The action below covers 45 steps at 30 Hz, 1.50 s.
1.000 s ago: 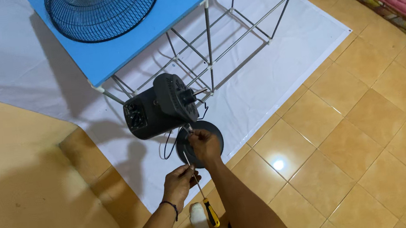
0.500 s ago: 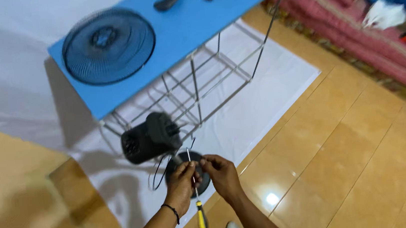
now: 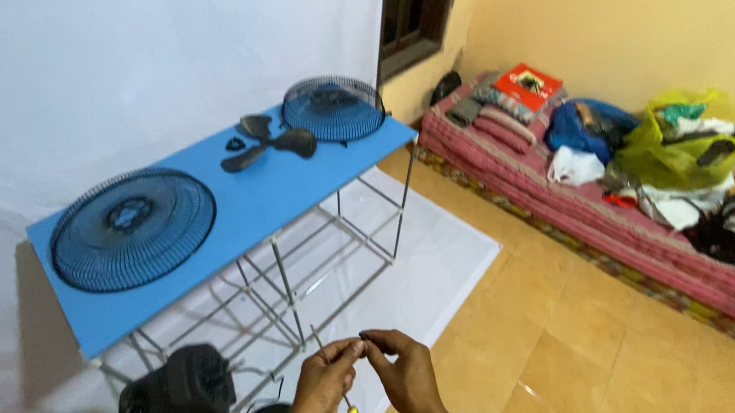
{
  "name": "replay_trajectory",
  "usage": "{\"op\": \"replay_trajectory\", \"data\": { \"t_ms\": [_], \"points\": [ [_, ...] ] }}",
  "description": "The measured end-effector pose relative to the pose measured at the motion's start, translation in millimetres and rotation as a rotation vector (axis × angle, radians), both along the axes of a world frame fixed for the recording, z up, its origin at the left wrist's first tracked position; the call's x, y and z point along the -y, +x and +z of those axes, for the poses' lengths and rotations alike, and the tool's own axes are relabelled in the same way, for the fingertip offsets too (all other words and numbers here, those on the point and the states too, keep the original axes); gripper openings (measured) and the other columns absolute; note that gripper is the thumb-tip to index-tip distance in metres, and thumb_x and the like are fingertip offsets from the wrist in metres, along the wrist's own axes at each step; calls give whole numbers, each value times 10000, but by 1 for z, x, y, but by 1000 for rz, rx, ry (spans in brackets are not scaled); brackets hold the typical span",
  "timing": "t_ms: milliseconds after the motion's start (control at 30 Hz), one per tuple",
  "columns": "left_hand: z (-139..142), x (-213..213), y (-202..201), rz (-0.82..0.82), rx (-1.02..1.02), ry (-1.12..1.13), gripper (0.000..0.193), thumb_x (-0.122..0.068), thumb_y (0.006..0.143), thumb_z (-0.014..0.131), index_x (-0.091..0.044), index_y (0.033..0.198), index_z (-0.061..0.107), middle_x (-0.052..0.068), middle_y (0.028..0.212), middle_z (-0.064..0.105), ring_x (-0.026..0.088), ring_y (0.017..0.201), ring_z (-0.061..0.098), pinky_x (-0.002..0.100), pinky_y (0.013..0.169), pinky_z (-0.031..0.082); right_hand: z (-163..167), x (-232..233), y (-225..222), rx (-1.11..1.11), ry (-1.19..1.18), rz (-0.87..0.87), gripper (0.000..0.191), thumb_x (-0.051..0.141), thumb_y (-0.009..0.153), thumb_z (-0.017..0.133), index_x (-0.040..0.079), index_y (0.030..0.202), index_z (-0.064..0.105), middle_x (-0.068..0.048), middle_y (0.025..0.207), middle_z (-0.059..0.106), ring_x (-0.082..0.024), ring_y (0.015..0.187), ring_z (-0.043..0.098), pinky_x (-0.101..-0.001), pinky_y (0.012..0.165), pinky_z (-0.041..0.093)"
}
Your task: The person services a standing electric fan on a blue table. They unscrew the motor housing with a screwdriver, remove the front grille and blades, and work on the motor housing screws while the fan grills and blades lie on the table.
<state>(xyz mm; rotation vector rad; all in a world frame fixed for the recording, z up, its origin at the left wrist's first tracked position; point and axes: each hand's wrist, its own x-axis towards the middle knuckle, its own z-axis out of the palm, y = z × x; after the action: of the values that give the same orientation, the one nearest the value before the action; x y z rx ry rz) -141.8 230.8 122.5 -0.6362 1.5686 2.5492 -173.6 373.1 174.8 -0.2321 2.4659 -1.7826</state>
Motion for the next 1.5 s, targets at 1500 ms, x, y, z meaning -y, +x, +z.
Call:
{"op": "replay_trajectory", "data": {
  "t_ms": [1500],
  "points": [
    [-12, 210, -782, 112, 388, -159, 194, -201, 874, 705, -7, 876, 706, 19, 585, 476, 108, 487, 338, 288, 459, 251, -63, 200, -833, -243, 11, 569, 208, 17, 799, 728, 38, 1002, 766, -102, 936, 735, -191, 824, 725, -304, 746, 591]
  ]
}}
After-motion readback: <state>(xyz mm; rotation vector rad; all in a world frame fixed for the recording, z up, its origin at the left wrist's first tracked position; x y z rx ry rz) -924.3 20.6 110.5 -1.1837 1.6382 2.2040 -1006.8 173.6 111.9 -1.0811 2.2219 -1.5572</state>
